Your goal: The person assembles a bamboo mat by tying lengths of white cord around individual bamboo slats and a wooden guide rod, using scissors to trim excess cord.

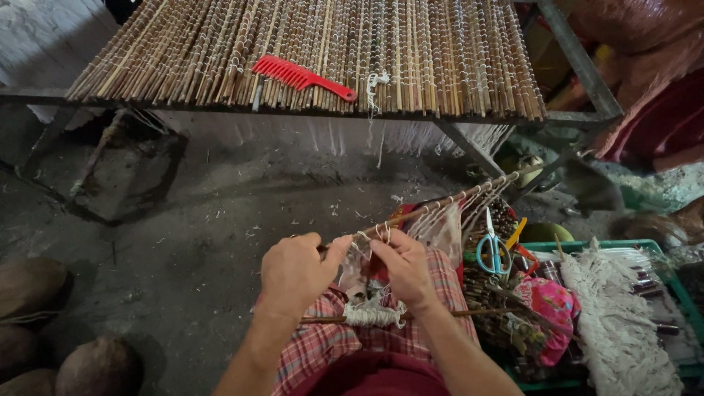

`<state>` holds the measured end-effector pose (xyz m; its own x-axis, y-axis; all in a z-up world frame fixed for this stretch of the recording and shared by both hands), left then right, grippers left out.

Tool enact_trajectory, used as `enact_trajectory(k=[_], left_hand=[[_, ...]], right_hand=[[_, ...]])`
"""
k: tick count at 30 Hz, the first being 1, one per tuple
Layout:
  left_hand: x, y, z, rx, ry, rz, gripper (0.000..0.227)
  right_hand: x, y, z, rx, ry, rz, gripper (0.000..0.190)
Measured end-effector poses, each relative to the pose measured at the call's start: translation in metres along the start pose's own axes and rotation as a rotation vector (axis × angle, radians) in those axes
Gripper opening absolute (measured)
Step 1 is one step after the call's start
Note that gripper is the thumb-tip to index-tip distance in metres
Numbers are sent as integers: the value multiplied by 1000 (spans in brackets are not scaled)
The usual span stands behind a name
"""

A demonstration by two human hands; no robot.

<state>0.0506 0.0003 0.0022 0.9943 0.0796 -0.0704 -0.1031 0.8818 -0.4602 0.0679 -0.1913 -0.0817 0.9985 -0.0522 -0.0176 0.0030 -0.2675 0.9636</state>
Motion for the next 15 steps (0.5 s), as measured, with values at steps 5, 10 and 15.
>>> enact_trajectory(k=[5, 10, 15], left_hand=[[-3, -8, 0, 112, 27, -1, 82], [4, 6, -21, 120, -23, -76, 68], [0, -1, -18, 49, -124, -187, 58]], right_hand=[[12, -20, 9, -124, 92, 5, 12], [-8, 23, -16, -157, 174, -37, 13], [0, 6, -11, -185, 183, -59, 13]])
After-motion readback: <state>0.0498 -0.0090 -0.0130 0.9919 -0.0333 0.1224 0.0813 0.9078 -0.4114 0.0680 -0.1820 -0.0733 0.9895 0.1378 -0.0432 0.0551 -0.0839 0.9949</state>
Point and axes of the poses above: each hand's wrist, its own x-axis towards the middle knuckle, its own z-axis out of the back of the hand, y = z × x, the point moved 5 cm from there along x, towards the middle knuckle, and after that the axes turned 3 degrees about -x, right-handed, at the moved point
